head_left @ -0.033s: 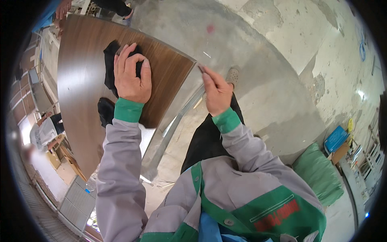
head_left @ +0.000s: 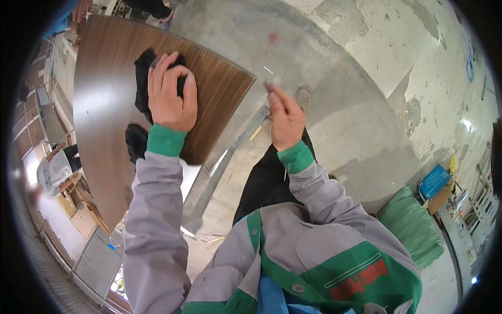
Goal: The person scrapes the edges of a large wooden panel with a utility knife, then wipes the surface with a cloth and water. The person also picks up a small piece of sandpaper and briefly rubs it on the panel before continuing to wipe the surface.
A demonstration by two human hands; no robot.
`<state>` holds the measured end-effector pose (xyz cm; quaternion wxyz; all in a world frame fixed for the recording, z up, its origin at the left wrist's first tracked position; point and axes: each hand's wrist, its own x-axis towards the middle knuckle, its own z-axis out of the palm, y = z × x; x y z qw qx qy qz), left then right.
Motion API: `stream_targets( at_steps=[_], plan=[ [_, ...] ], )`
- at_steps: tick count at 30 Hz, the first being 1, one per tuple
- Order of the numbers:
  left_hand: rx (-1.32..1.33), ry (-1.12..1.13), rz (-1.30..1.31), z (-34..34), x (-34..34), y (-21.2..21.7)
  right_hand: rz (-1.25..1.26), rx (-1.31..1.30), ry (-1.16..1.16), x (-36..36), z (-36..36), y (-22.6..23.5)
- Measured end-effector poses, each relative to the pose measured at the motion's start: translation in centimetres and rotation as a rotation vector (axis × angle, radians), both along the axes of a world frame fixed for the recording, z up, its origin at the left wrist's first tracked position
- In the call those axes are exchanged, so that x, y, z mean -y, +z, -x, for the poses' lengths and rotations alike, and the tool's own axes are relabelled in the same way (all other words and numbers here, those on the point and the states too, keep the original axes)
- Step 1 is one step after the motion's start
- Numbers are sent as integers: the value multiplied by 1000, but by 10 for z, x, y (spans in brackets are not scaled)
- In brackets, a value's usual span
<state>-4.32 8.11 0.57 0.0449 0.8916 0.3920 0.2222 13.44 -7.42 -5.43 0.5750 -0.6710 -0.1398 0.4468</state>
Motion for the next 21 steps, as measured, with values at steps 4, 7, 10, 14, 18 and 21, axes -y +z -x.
stream_targets(
  at_steps=[4,7,10,14,18,21],
  plan=[
    [3,10,6,1,-1,-5,-478,324,-44,-3,1,-8],
    [4,18,14,1,-1,-4,-525,621,219,6,5,-18],
    [-19,11,-15,0,0,-3,-531,725,298,16,8,-22],
    [3,26,4,1,1,-6,-436,801,314,13,3,-25],
    [-10,26,-4,3,2,-8,-676,702,425,3,-2,-24],
    [-7,26,-6,5,1,-9,-625,684,231,1,-2,-23]
  ],
)
